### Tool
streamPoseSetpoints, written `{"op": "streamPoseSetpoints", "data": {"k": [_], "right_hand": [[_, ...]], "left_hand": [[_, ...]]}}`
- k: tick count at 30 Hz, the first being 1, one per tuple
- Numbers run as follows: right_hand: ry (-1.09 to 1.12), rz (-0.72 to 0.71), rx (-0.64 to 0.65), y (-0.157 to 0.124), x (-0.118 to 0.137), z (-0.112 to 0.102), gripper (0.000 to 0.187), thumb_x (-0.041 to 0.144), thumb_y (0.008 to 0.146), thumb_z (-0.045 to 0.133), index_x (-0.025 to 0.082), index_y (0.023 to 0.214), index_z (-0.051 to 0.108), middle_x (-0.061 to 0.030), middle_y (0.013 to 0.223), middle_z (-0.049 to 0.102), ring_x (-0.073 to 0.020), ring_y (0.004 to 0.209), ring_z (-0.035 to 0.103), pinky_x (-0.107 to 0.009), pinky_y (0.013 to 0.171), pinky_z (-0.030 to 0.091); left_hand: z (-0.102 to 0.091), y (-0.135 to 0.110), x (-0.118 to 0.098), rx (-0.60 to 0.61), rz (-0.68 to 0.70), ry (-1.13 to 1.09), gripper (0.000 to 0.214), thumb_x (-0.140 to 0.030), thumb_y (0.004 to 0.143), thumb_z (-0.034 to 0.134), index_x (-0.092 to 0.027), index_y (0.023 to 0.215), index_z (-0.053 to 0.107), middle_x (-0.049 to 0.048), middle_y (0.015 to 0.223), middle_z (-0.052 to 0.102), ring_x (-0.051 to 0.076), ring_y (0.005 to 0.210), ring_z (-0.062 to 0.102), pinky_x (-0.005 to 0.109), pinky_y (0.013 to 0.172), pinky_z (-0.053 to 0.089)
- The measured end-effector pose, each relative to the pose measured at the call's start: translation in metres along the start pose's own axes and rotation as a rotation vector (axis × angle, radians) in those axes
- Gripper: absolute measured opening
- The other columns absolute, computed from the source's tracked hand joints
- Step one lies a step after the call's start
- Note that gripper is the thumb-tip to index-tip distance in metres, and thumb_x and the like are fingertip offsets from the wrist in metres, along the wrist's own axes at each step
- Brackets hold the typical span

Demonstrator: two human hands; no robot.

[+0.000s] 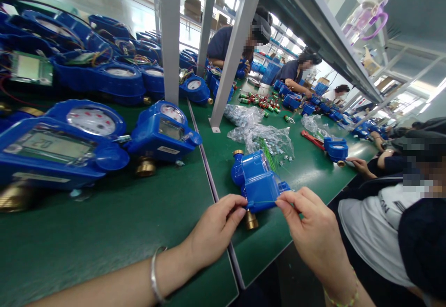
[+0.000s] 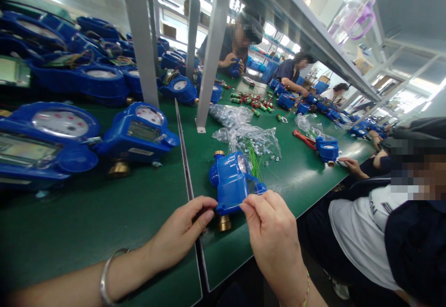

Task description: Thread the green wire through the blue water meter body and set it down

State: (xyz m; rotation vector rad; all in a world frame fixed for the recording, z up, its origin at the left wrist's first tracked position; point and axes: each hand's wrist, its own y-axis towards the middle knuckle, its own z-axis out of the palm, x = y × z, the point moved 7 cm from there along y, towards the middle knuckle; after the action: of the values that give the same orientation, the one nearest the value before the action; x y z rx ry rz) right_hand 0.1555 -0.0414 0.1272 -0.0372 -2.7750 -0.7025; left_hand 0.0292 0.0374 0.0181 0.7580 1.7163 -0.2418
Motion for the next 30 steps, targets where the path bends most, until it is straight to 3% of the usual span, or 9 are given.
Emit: {"op": "streamPoseSetpoints", "data": {"k": [10, 17, 23, 30], "right_hand": [[-0.027, -0.005, -0.015, 0.0001, 0.0005, -0.0003, 0.012, 0.024, 0.087, 0.051, 0.021, 0.085, 0.063, 0.0002, 0.075, 0.055, -0.0138, 0.072, 0.051, -0.028, 0.067, 0.039], [-0.086, -0.029, 0.047, 0.0008, 0.0029, -0.0001, 0.016, 0.025, 0.088, 0.048, 0.021, 0.083, 0.062, -0.0011, 0.076, 0.055, -0.0156, 0.074, 0.05, -0.03, 0.069, 0.039], [-0.118, -0.05, 0.044, 0.0041, 0.0051, 0.0003, 0.015, 0.024, 0.088, 0.048, 0.021, 0.086, 0.062, -0.0013, 0.077, 0.056, -0.0159, 0.074, 0.049, -0.03, 0.07, 0.039], [-0.066, -0.016, 0.096, 0.0088, 0.0021, -0.0006, 0.015, 0.026, 0.088, 0.05, 0.021, 0.084, 0.063, -0.0009, 0.075, 0.055, -0.0152, 0.075, 0.05, -0.03, 0.07, 0.039]], "left_hand": [[0.0005, -0.0006, 0.0002, 0.006, -0.008, 0.0, 0.023, -0.032, 0.089, 0.041, -0.021, 0.105, 0.054, 0.0006, 0.086, 0.061, 0.012, 0.066, 0.056, 0.024, 0.064, 0.047], [0.0002, -0.0012, 0.0013, -0.011, -0.01, -0.032, 0.023, -0.032, 0.089, 0.041, -0.02, 0.107, 0.051, 0.0003, 0.084, 0.059, 0.013, 0.068, 0.055, 0.024, 0.065, 0.047], [-0.0012, -0.0058, -0.0081, -0.023, 0.125, -0.005, 0.028, -0.027, 0.09, 0.04, -0.025, 0.117, 0.05, 0.0021, 0.099, 0.055, 0.015, 0.091, 0.053, 0.027, 0.084, 0.044], [0.0014, -0.0034, -0.0045, 0.027, 0.093, -0.027, 0.026, -0.027, 0.091, 0.039, -0.028, 0.115, 0.051, 0.0001, 0.099, 0.055, 0.013, 0.091, 0.054, 0.027, 0.085, 0.043]]}}
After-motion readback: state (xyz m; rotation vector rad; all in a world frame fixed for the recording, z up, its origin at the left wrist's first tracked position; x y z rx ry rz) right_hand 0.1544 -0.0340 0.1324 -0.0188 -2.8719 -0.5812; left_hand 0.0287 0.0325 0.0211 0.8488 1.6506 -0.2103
